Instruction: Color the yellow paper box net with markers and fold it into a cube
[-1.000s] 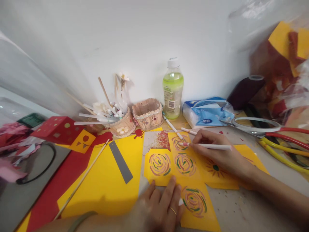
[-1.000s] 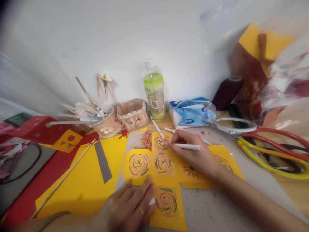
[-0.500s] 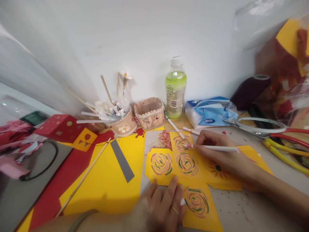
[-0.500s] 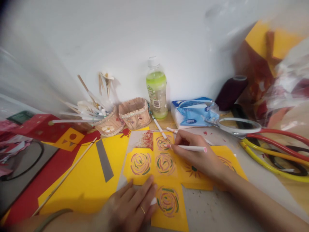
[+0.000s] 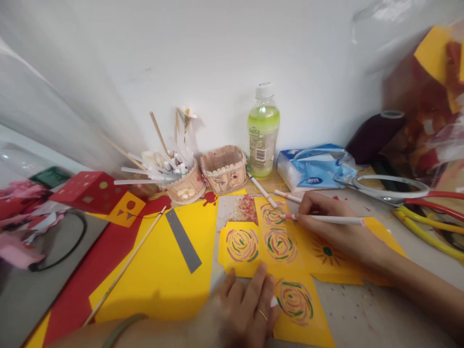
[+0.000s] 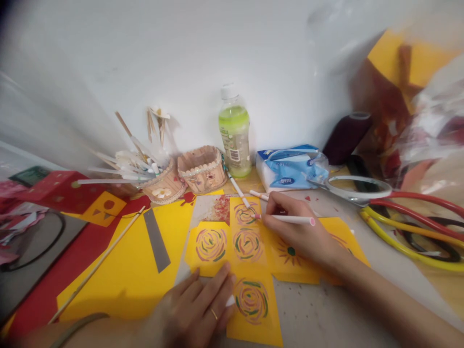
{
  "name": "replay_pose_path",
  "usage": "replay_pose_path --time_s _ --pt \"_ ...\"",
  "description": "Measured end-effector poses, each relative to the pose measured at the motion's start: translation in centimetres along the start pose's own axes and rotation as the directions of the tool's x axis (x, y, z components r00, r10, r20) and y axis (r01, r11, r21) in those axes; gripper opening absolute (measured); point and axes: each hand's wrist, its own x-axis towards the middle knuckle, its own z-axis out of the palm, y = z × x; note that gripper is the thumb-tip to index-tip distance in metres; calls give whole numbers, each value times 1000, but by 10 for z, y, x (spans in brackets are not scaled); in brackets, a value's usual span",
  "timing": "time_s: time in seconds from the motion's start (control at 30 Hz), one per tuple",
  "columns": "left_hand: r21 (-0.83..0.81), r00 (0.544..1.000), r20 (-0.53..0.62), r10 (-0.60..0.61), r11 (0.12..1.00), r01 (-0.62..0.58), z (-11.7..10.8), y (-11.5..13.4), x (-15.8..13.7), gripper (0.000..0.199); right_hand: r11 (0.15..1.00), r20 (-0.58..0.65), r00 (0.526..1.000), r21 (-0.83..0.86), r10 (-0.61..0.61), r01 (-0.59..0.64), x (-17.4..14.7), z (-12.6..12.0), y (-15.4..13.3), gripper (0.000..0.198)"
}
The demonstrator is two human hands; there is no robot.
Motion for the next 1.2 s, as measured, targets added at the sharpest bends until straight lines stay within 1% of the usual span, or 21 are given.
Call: replay_pose_path --time_s 0.13,0.23,0.3,0.37,0.43,0.6,0.67,0.8,0.9,1.03,1.2 --pt "5 1000 -19 -17 1000 17 0 -1 1 27 1000 -4 1000 9 1 -1 -1 1 0 23" --pt "8 1000 -4 11 1000 -11 -1 -2 2 28 1000 0 1000 7 5 -5 -1 1 1 23" --pt "6 1000 6 15 1000 -15 -2 -2 3 28 1000 18 1000 15 16 -17 -2 1 2 23" --pt "-4 1000 -3 -7 1000 7 -1 -1 3 28 999 45 999 31 20 -22 -2 1 3 22" --pt "-9 999 -29 -35 999 35 0 0 2 28 999 65 998 41 10 -12 -3 1 4 21" --pt "-6 998 -47 -40 999 40 4 2 0 27 998 104 994 47 -40 36 -4 1 0 22" --pt "-7 998 -45 -41 999 41 3 2 0 27 998 97 994 49 -41 36 -3 2 -3 22" --pt "-4 1000 -13 16 1000 -16 1 -1 2 27 998 82 996 52 -30 26 -2 5 -3 23" --pt "2 1000 -14 5 1000 -5 0 -2 3 28 996 81 996 81 -40 33 -1 6 0 23" --pt "-3 1000 -19 4 1000 -4 0 -2 3 29 990 43 998 134 -50 44 0 7 4 24" --pt "-1 1000 -22 7 1000 -7 0 -2 3 29 990 46 994 104 -104 99 2 8 2 22"
